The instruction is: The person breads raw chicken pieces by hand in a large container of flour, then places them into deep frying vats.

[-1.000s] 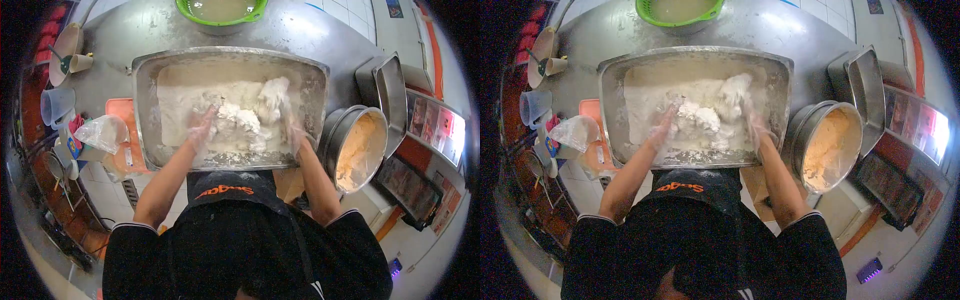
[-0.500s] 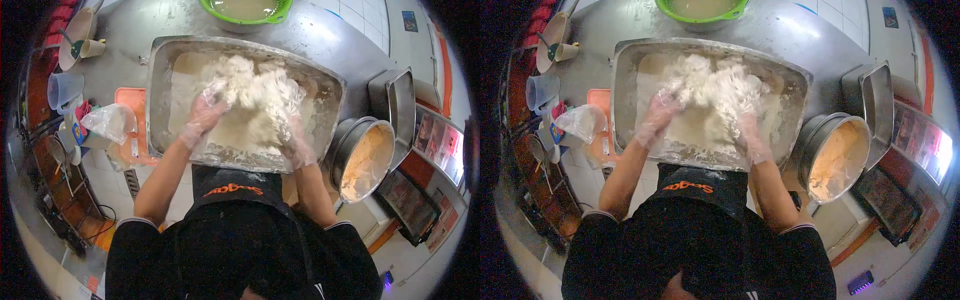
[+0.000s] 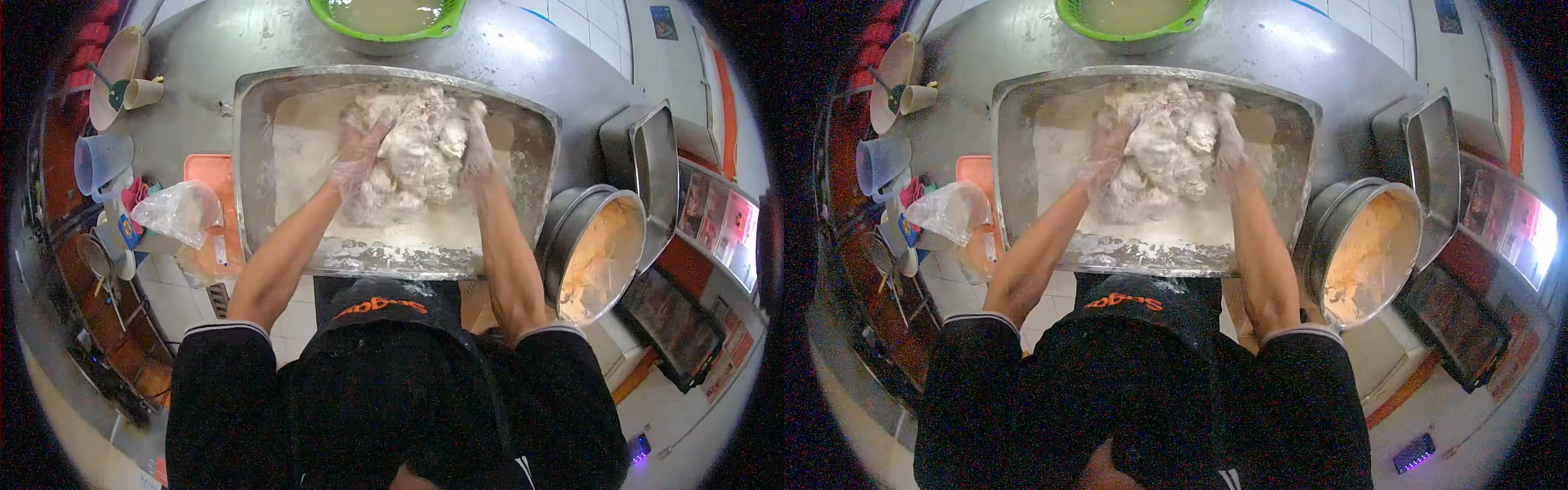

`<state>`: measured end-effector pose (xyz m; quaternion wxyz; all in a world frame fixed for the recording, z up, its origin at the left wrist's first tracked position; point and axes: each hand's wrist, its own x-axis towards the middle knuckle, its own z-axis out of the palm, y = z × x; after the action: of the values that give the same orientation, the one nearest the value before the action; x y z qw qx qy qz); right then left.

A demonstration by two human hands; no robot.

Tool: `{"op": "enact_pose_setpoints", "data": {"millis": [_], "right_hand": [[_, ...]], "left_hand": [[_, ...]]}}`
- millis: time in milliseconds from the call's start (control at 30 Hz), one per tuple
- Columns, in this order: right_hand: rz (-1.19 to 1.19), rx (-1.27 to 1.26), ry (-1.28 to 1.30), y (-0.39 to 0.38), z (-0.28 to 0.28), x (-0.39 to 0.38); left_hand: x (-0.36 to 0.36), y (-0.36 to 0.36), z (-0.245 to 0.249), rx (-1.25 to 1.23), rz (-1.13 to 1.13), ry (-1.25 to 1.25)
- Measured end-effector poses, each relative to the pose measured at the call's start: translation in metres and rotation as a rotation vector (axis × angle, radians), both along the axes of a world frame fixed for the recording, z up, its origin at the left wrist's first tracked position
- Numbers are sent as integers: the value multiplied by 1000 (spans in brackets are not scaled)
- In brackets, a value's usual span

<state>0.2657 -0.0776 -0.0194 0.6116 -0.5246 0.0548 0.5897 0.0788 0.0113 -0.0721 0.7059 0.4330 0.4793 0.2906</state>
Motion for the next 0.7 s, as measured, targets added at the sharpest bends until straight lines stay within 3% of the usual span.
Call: {"op": "enact_pose_setpoints", "data": {"millis": [33, 67, 133, 167, 233, 267, 300, 367, 433, 467, 500, 533, 600, 633, 700], "right_hand": [[107, -188, 102, 10, -9, 7], [93, -186, 95, 0, -23, 9], [205, 169, 6, -16, -59, 15], [211, 176, 12, -9, -39, 14], [644, -16, -120, -8, 46, -1], [645, -26, -102, -18, 71, -12], [800, 1, -501, -27, 93, -21], [946, 24, -912, -39, 91, -15], [621, -95, -559, -65, 59, 5], [519, -495, -347, -62, 81, 3], [528, -499, -343, -78, 60, -6], [817, -477, -800, -101, 19, -18], [456, -380, -260, -83, 37, -50], [269, -368, -19, -74, 46, -65], [191, -391, 191, -56, 40, -72]], "left_hand": [[8, 0, 20, -14, 4, 99], [3, 0, 28, -107, -96, 63], [-14, 3, 39, -184, -198, -27], [-28, 5, 42, -269, -289, -105], [-69, 2, 44, -296, -232, -140], [-89, -1, 46, -324, -198, -187], [-98, 0, 53, -336, -184, -214], [-112, 4, 81, -474, -76, -217], [-117, -10, 86, -609, 36, -187], [-117, -28, 72, -611, 2, 89], [-116, -43, 62, -605, -39, 365], [-111, -54, 59, -607, -30, 363], [-96, -74, 57, -827, 71, 114], [-86, -77, 56, -838, 73, 118], [-69, -70, 57, -919, 124, -96]]}}
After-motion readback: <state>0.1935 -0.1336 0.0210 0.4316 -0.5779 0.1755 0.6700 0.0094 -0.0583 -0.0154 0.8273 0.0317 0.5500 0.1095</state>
